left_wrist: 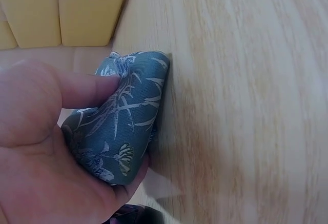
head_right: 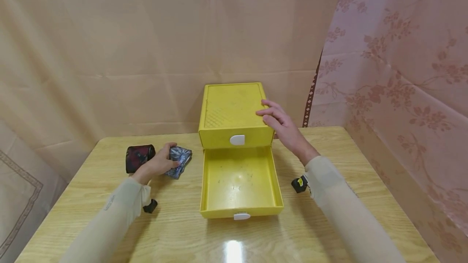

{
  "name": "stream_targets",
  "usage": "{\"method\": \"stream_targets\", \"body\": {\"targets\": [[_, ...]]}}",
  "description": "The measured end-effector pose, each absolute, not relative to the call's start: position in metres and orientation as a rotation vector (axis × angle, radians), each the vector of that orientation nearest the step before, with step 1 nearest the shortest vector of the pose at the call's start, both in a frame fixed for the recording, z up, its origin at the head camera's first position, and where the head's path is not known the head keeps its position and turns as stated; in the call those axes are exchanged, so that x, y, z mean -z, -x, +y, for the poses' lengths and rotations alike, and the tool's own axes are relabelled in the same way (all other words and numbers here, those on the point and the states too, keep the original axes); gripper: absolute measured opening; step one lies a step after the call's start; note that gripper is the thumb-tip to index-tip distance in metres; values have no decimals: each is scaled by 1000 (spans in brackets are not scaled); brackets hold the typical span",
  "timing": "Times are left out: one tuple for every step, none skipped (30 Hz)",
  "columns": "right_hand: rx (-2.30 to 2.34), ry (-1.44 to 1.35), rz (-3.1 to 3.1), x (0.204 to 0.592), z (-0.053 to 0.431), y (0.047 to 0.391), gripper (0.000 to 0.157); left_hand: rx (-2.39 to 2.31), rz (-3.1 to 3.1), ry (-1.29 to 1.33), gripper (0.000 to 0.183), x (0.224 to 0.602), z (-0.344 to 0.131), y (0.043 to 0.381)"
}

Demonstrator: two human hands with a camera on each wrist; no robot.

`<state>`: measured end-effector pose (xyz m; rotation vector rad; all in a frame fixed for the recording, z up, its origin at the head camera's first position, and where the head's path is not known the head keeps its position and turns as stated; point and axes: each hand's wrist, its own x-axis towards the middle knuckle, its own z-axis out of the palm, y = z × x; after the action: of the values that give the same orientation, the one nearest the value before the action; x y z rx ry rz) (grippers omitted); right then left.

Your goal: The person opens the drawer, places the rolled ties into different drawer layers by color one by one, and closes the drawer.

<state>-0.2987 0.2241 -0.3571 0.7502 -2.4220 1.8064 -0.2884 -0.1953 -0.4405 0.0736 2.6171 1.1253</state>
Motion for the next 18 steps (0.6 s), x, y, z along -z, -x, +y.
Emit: {"method": "stream_targets", "body": {"targets": [[-1805, -750, -2423, 357, 224, 299, 40, -1122, 2624, -77, 74, 441, -195, 288], [-1805, -751, -2424, 357, 224, 299, 40, -1120, 2629, -79, 74, 441, -195, 288], [-1804, -751, -2425, 357, 224, 299, 40, -1120, 2632, -78, 74, 441, -195, 288], [-1804, -751, -2425, 357, 225, 299, 41, -1121, 2635, -78, 73, 441, -194, 287], [-1805, -751, -2425, 357, 225, 299, 41, -1120, 2638, -77, 73, 441, -194, 287], [-1807, -749, -2426, 357, 225, 299, 41, -1120, 2640, -75, 73, 441, -194, 287], [-1811, -748, -2425, 357, 225, 299, 41, -1122, 2641, -74, 73, 441, -194, 287], [-1812, -748, -2426, 357, 225, 299, 41, -1122, 2642, -71, 72, 441, -193, 287], [-1810, -750, -2426, 357, 225, 299, 41, -1123, 2644, -68, 72, 442, -193, 287], [-1809, -751, -2427, 357, 225, 299, 41, -1124, 2644, -65, 72, 442, -193, 287], [-1809, -751, -2427, 357, 225, 299, 41, -1124, 2644, -62, 72, 442, -193, 287], [-1808, -752, -2427, 357, 224, 299, 41, -1125, 2646, -60, 72, 442, -193, 287], [-1807, -752, -2428, 357, 224, 299, 40, -1125, 2646, -59, 72, 442, -194, 287], [-1806, -751, -2428, 357, 224, 299, 40, -1124, 2648, -60, 72, 442, -194, 287], [-1807, -751, -2428, 357, 224, 299, 40, -1124, 2647, -62, 72, 442, -194, 286], [-1809, -749, -2426, 357, 224, 299, 41, -1129, 2643, -61, 72, 442, -194, 286], [-1813, -748, -2425, 357, 224, 299, 41, -1132, 2642, -64, 72, 442, -194, 286], [-1816, -748, -2424, 357, 224, 299, 41, -1140, 2637, -63, 72, 441, -194, 285]]}}
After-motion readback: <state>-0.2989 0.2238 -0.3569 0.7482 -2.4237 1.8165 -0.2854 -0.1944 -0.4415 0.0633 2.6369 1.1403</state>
